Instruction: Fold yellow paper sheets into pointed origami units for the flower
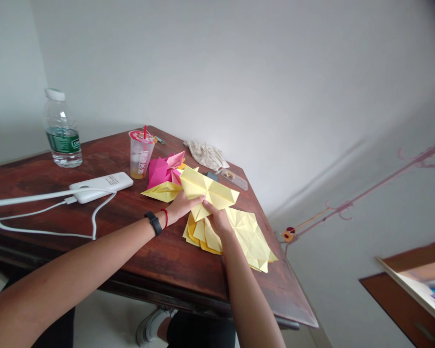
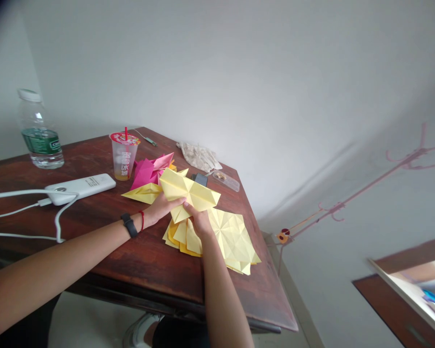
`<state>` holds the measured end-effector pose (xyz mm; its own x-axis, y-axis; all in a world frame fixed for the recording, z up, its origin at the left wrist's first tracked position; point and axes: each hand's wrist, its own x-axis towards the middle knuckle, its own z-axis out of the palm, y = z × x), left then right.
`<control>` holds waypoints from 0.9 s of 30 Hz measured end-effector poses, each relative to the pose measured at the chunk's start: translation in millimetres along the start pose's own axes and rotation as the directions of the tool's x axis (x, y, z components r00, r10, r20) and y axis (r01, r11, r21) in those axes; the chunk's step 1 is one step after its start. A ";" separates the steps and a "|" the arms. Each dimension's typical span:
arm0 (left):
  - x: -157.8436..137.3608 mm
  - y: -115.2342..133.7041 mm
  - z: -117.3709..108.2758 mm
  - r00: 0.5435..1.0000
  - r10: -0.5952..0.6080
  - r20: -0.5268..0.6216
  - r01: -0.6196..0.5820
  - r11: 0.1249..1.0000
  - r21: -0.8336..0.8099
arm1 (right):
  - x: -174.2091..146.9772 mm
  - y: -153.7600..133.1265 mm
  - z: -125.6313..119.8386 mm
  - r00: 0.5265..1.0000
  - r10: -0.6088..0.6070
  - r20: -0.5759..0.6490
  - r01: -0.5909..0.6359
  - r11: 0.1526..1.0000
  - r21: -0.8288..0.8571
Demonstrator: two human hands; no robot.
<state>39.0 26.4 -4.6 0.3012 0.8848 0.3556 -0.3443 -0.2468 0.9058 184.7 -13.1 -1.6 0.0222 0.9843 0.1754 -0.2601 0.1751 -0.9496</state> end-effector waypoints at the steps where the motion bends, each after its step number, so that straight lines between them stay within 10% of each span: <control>1: 0.0 -0.6 -0.1 1.000 -0.002 -0.002 0.002 1.000 0.008 | -0.1 0.0 0.3 1.000 -0.001 -0.003 0.001 1.000 0.000; 27: -9.6 23.2 0.7 0.999 -0.044 0.032 0.040 0.993 0.108 | -1.4 -2.9 1.0 0.999 -0.021 -0.034 0.021 1.000 -0.018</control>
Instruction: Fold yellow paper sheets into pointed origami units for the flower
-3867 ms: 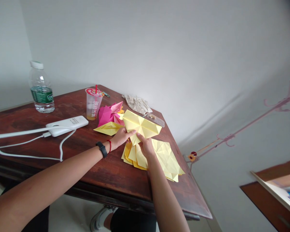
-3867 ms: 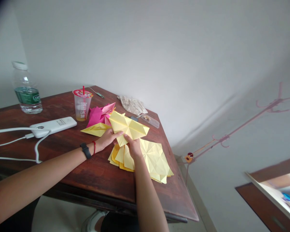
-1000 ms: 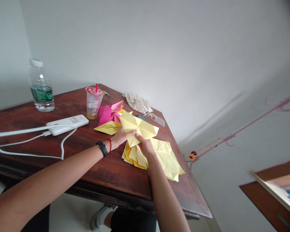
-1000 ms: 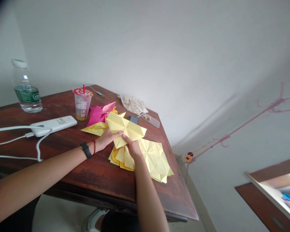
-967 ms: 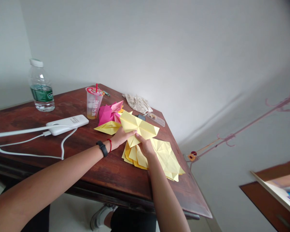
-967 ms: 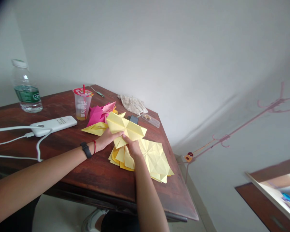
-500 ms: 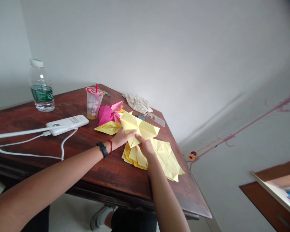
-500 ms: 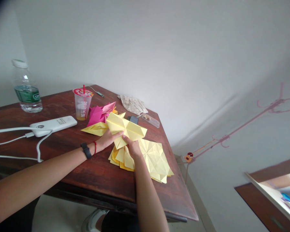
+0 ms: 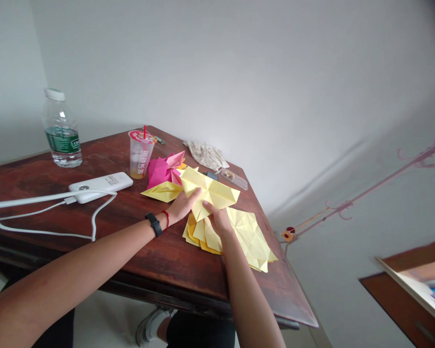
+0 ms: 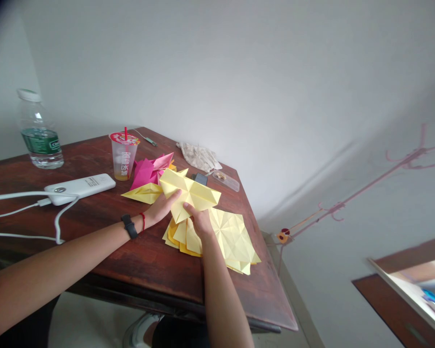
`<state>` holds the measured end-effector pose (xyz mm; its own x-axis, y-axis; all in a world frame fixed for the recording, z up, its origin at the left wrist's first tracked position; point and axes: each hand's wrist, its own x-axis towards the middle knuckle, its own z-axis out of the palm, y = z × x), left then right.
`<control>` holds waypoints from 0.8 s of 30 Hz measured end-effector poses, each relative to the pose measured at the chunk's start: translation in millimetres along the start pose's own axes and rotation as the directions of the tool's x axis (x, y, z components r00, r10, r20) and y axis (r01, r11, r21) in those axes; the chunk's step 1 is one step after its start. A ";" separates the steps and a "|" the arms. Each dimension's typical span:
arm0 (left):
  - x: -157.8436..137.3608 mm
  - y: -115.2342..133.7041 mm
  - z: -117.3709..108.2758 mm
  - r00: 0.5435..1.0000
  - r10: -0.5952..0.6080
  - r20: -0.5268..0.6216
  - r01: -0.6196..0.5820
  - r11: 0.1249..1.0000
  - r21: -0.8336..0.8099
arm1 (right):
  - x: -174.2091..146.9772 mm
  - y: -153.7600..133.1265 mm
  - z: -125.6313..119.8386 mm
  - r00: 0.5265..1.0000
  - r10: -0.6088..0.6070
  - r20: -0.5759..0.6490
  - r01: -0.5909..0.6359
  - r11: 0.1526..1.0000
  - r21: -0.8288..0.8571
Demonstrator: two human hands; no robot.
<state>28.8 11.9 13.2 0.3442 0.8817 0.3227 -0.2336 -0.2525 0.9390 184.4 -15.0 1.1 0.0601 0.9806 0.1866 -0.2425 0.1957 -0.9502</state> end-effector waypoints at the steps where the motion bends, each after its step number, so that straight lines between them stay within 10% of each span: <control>1: 0.0 0.0 0.0 1.000 -0.003 0.001 0.003 1.000 -0.002 | -0.1 0.0 0.2 1.000 -0.015 0.001 0.015 1.000 -0.002; 24: 1.3 -23.1 6.1 0.970 -0.088 0.228 0.061 0.990 0.123 | 7.8 0.1 -5.0 0.970 -0.149 -0.191 0.145 0.989 -0.032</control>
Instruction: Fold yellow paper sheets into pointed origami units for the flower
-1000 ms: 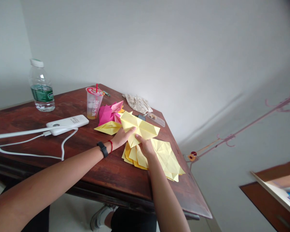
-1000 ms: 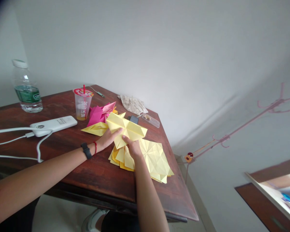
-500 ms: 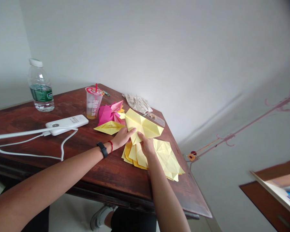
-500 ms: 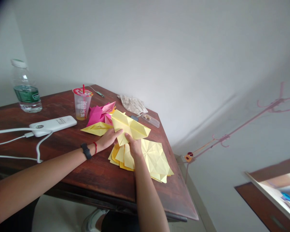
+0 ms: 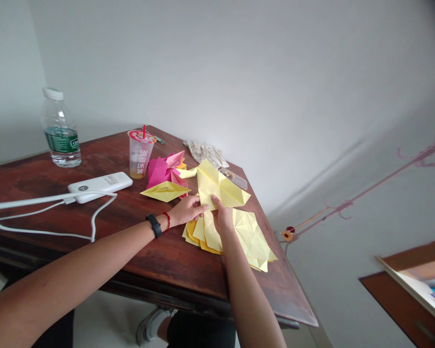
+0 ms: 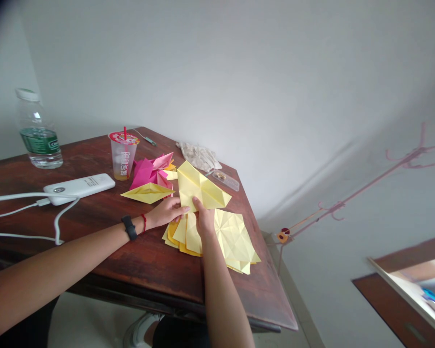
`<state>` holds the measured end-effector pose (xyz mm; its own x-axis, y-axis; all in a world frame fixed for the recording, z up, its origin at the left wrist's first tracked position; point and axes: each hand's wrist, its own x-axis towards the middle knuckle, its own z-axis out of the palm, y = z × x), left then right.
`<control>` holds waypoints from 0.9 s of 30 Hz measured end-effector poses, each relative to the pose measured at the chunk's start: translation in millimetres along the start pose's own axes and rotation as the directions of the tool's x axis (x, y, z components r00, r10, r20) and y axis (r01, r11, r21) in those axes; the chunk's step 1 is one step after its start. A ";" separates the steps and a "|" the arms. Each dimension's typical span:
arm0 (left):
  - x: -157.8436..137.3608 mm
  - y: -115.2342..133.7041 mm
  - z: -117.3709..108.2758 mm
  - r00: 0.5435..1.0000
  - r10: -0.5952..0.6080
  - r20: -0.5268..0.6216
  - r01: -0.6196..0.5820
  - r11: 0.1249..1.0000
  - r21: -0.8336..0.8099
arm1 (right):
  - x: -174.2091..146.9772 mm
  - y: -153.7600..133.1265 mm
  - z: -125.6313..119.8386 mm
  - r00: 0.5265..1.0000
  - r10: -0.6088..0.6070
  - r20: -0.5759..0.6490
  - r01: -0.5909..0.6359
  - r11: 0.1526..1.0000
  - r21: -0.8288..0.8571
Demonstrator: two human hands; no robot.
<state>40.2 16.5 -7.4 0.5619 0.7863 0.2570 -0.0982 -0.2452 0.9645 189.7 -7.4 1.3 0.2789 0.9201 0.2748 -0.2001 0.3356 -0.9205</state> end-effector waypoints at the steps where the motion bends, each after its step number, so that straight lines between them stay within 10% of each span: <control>1: -0.2 0.0 -0.1 1.000 0.000 0.003 0.000 1.000 0.001 | 0.1 0.2 -0.4 1.000 0.002 0.001 -0.002 1.000 -0.004; 27: -2.0 2.7 0.8 0.999 0.017 0.037 -0.018 1.000 0.021 | 3.1 1.2 -2.3 0.998 -0.011 -0.065 0.016 0.997 0.077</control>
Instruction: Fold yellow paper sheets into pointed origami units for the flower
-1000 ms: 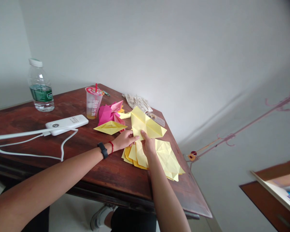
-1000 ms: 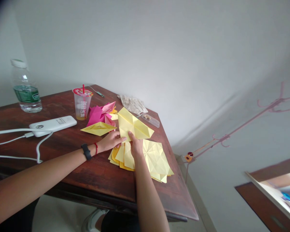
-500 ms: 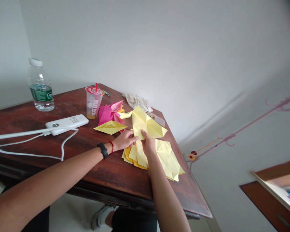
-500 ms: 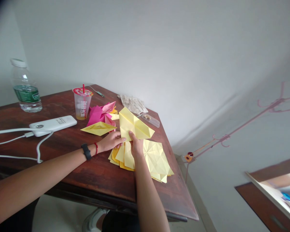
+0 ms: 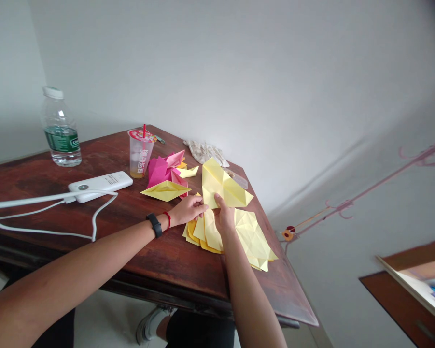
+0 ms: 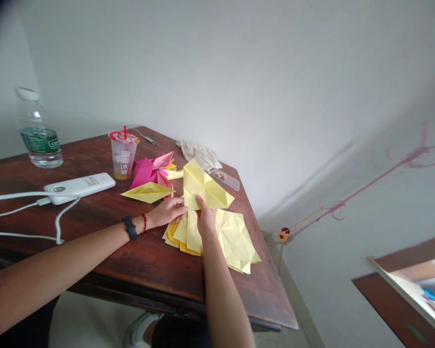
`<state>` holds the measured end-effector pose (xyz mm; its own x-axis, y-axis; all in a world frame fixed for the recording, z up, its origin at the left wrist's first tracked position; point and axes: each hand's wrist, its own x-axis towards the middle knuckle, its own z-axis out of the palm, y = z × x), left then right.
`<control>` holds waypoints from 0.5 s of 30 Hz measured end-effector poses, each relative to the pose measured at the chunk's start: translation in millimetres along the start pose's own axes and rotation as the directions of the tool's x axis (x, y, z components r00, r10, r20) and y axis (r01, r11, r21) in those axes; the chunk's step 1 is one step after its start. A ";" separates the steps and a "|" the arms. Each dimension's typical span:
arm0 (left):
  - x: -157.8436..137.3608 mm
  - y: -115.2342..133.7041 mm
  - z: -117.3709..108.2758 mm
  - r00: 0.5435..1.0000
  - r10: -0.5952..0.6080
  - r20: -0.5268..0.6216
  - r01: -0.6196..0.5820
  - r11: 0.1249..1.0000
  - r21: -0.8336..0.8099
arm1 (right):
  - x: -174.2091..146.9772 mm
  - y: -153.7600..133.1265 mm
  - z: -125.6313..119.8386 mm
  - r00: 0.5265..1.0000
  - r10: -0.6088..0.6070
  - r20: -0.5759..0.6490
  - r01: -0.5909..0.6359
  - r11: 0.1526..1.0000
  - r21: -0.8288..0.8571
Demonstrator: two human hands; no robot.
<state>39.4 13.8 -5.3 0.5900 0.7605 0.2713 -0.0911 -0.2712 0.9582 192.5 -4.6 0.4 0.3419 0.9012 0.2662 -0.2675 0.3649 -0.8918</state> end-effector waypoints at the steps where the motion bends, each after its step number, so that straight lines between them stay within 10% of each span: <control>1: 0.1 -0.1 0.0 1.000 0.003 0.004 -0.003 1.000 0.000 | 0.4 0.2 -0.3 1.000 0.001 -0.004 -0.001 1.000 0.003; 15: 1.3 -3.0 -0.4 0.999 0.018 0.036 -0.018 1.000 -0.003 | 2.5 2.1 -3.2 0.999 0.007 -0.048 -0.007 1.000 -0.005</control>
<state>40.1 15.8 -7.8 0.6168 0.7336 0.2854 -0.1040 -0.2835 0.9533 195.7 -2.4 -2.0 0.3832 0.8914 0.2419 -0.2657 0.3572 -0.8954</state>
